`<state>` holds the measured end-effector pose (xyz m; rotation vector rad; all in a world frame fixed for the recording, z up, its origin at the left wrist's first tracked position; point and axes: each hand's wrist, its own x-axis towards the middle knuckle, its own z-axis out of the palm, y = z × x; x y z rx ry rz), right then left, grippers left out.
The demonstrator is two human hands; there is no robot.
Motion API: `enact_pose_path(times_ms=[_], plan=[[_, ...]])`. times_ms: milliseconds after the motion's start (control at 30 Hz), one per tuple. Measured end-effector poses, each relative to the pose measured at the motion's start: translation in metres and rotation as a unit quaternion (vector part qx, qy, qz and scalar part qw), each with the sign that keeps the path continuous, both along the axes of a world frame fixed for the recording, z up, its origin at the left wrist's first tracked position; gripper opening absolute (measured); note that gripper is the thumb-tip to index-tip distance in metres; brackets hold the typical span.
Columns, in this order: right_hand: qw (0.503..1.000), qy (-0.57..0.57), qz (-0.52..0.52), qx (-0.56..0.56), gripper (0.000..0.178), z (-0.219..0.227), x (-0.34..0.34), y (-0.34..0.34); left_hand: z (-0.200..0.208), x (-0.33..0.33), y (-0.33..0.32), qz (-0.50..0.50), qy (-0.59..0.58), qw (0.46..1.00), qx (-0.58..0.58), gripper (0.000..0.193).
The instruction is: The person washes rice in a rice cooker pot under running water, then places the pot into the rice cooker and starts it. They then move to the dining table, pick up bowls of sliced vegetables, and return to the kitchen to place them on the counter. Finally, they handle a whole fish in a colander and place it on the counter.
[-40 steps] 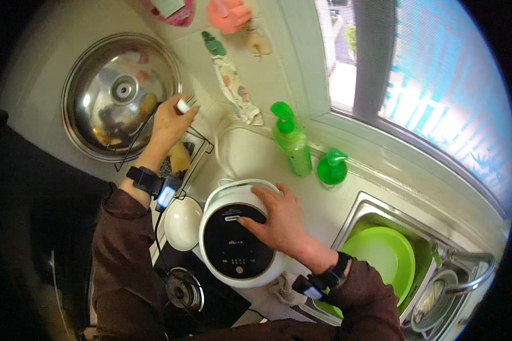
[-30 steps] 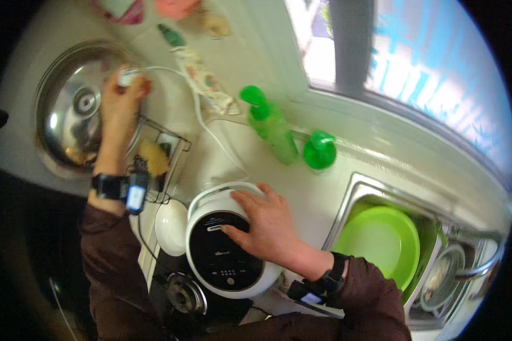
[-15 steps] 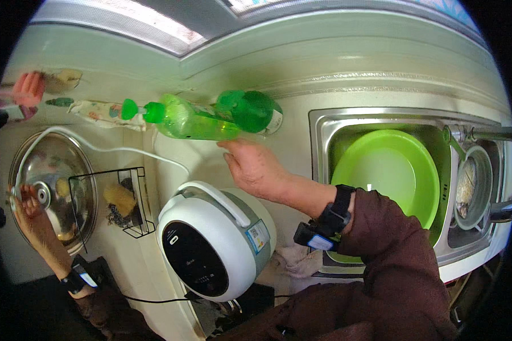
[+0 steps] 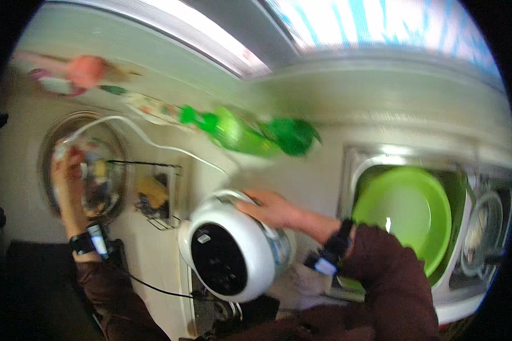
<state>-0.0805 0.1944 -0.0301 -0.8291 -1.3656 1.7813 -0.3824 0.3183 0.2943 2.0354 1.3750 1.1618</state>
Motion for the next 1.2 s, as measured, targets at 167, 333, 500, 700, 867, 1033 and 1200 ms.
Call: enact_pose_path(times_ms=[167, 333, 500, 700, 867, 1033, 1200], plan=[[0.996, -0.002, 0.026, -0.082, 0.050, 0.004, -0.001, -0.002, -0.002, 0.044, 0.042, 0.041, -0.102, 0.994, -0.022, 0.021], [0.982, 0.074, -0.119, -0.124, 0.047, -0.014, 0.003, -0.009, 0.015, 0.050, 0.072, 0.105, -0.124, 0.986, 0.026, 0.019], [0.974, -0.046, -0.219, -0.031, 0.043, -0.060, 0.017, -0.016, 0.027, 0.039, 0.101, 0.220, -0.132, 0.959, 0.119, 0.036], [0.972, -0.080, -0.219, 0.009, 0.036, -0.094, 0.021, -0.022, 0.023, 0.052, 0.131, 0.189, -0.216, 0.950, 0.127, 0.050], [0.972, -0.084, -0.221, -0.003, 0.032, -0.099, 0.022, -0.025, 0.017, 0.051, 0.139, 0.201, -0.194, 0.952, 0.124, 0.043], [0.968, -0.083, -0.236, 0.015, 0.028, -0.096, 0.022, -0.027, 0.007, 0.050, 0.147, 0.151, -0.270, 0.946, 0.094, 0.035], [0.965, -0.098, -0.236, 0.060, 0.033, -0.092, 0.021, -0.028, 0.010, 0.046, 0.138, 0.158, -0.193, 0.954, 0.167, 0.033]])
